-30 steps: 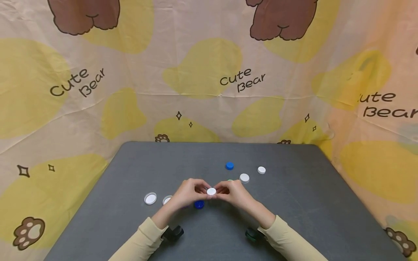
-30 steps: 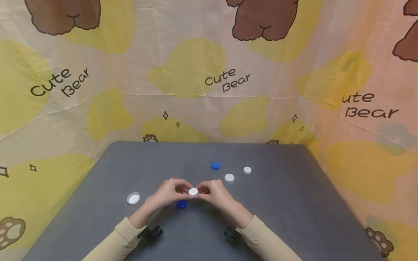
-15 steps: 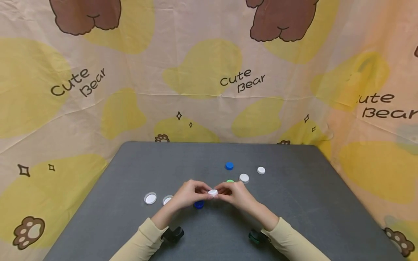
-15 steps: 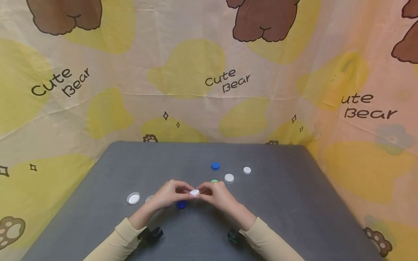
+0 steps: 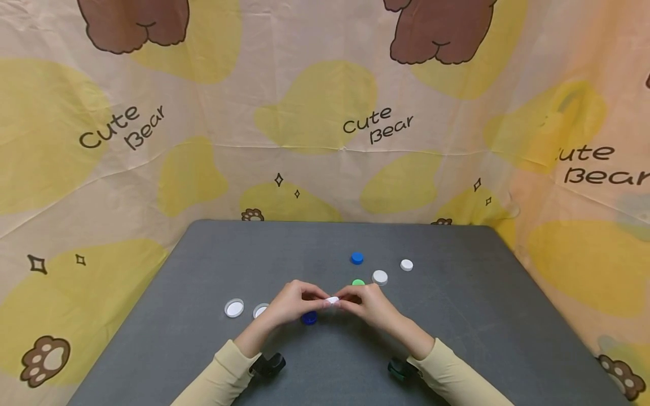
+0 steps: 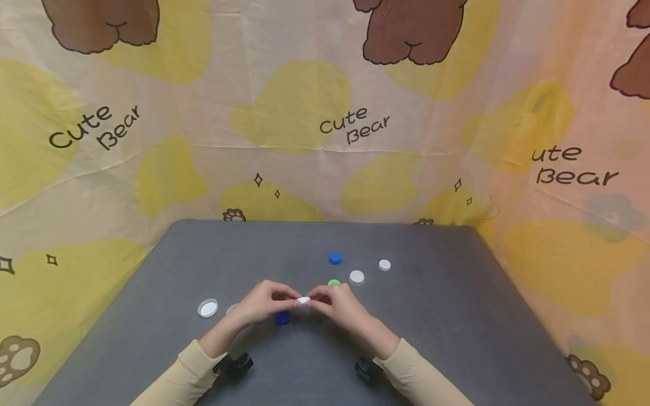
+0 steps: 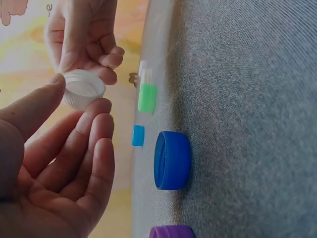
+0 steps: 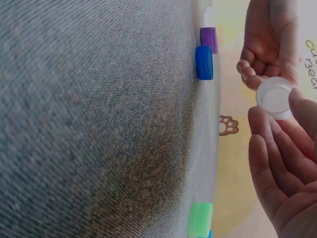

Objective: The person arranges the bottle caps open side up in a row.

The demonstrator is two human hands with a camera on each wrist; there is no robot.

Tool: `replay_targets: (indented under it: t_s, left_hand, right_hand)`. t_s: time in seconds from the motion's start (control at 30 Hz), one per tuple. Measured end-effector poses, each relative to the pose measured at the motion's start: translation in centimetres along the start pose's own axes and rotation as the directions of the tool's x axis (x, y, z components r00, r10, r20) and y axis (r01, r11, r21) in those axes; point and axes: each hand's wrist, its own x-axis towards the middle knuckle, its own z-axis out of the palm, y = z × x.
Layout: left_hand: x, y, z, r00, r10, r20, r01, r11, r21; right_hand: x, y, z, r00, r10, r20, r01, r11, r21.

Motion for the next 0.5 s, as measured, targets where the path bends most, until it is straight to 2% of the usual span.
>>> replay_targets:
  t_s: [0.2,0.5]
  left_hand:
    - [0.06,0.05,0.15,0.998,0.022,-0.065,-0.021,1.000,0.015]
    - [0.09,0.29,0.50,0.990,0.060,-0.129,-0.059,0.998,0.015]
  right_hand:
    - [-0.02,0.16,0.11,0.999,0.051,-0.014,-0.051,0.998,0.049]
    - [0.05,0.06,0.14,0.978,0.209,0.013,-0.209,0.970,0.127]
